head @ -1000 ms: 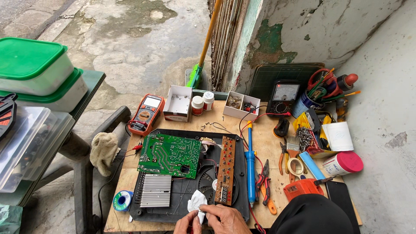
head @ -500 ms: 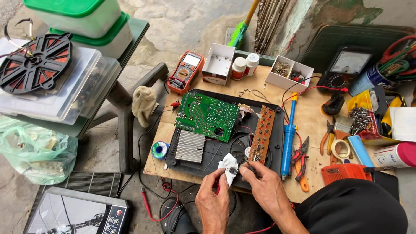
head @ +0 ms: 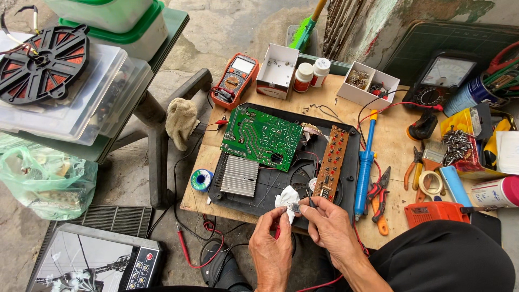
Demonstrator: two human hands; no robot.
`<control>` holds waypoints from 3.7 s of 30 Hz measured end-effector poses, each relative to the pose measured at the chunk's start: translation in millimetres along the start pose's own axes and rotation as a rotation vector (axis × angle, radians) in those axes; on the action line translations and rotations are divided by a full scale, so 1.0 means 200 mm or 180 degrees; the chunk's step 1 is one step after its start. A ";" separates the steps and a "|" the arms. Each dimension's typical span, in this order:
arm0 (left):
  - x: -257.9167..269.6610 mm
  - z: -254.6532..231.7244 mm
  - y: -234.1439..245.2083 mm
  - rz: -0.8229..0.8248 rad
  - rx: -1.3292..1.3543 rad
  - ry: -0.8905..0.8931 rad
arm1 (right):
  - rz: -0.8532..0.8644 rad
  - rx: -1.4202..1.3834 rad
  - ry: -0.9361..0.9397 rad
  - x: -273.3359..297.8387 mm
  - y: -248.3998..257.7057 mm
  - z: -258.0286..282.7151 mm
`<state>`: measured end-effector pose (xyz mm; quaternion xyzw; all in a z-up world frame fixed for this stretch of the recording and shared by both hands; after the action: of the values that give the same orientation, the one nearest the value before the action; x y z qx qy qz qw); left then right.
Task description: The person cleans a small electronic component with a white cloth and tests it with a multimeter. They then use a magnifying glass to inspect the component and a soldering iron to work on it.
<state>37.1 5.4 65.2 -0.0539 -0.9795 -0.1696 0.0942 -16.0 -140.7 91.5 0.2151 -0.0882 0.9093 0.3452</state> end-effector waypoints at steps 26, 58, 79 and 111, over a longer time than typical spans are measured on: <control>-0.04 0.01 -0.03 0.0509 0.0703 0.1261 | 0.0094 0.0638 0.0561 0.01 -0.01 -0.02; -0.05 0.07 -0.06 0.1025 0.1290 0.1775 | 0.0232 0.1872 0.0941 0.00 0.04 0.06; -0.01 0.08 -0.07 0.1439 0.1267 0.1598 | 0.0487 0.1545 0.0995 -0.04 0.12 0.04; 0.03 -0.01 -0.07 0.1505 0.1256 0.2334 | 0.1085 0.1186 0.0592 -0.03 0.18 0.17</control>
<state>29.4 -7.2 64.1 -0.1929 -0.8561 0.0378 0.4779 -24.8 -180.7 118.1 0.1724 0.0778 0.9707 0.1482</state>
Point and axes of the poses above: each hand's wrist, its own x-axis away from the middle knuckle, its own y-axis out of the back of the hand, z = x × y, the point moved 4 cm from there along -x, towards the middle knuckle, and after that the axes turned 9 degrees about y, right-handed, at the moved point
